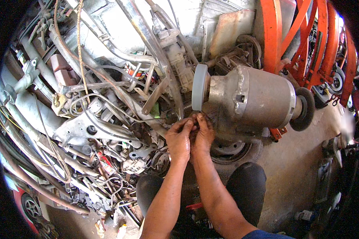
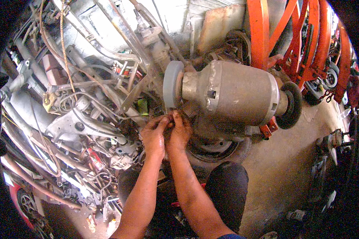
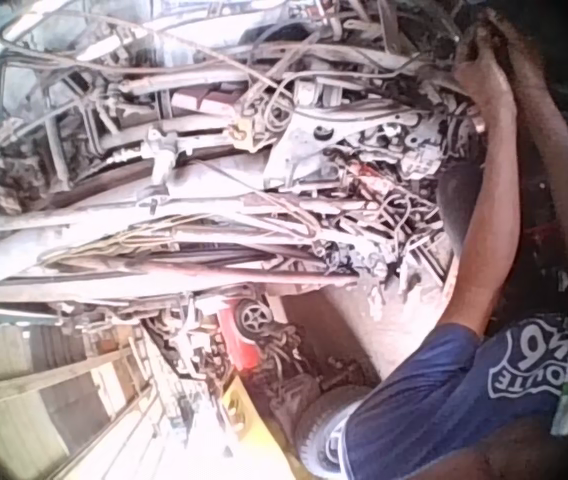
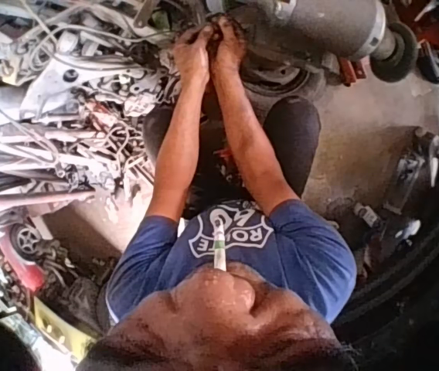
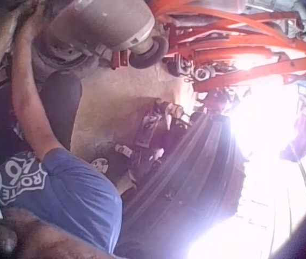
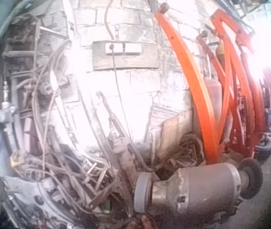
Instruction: The person walks through a garage, fills a red funnel with water from a tap, and carries it to a car engine. They then work on the engine components by hand, manipulating small parts and wires near the exhaust system.
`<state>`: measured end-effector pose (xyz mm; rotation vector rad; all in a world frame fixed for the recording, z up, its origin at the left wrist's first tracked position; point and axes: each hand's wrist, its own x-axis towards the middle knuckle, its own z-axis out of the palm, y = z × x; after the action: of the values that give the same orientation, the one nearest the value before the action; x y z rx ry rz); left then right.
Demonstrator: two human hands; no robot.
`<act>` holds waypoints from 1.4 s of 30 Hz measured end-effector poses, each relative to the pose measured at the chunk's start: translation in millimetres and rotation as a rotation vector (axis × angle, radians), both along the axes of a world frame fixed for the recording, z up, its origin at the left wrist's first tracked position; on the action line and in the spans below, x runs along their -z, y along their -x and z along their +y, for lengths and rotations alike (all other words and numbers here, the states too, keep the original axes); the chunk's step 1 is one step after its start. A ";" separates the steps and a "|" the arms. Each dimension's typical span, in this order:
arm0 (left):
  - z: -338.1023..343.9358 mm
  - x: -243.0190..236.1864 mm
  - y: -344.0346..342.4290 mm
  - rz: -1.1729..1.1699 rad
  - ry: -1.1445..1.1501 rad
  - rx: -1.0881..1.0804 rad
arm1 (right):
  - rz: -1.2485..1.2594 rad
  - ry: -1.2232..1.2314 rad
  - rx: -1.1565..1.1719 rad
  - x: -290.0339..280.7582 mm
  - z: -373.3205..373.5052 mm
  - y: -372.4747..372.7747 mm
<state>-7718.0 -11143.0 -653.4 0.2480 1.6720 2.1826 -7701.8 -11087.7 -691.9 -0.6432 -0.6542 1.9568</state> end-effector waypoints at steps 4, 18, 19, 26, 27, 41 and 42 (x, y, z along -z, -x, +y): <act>1.5 3.2 -0.2 -0.022 -0.018 0.005 | -0.005 0.027 0.034 -3.1 0.6 -2.1; -1.3 3.9 -2.5 0.062 0.095 0.068 | 0.167 0.009 -0.025 5.7 2.4 -25.5; -1.4 0.1 -3.7 0.062 0.105 0.073 | 0.161 -0.008 -0.026 6.5 2.4 -26.3; -6.0 -9.9 -8.6 0.140 0.100 0.080 | -0.077 -0.260 0.011 20.8 1.8 -28.5; -6.3 -8.1 -7.4 0.137 0.095 0.095 | -0.089 -0.272 0.021 21.3 1.6 -28.6; -6.3 -5.7 -2.4 0.100 0.082 0.056 | -0.098 -0.346 -0.055 24.7 3.9 -34.4; -6.0 -7.1 -2.8 0.113 0.101 0.048 | -0.127 -0.356 -0.053 26.1 5.2 -34.3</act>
<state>-7715.2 -11148.9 -646.3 0.3859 1.8119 2.0765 -7667.5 -11082.4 -718.1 -0.5337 -1.0785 1.7954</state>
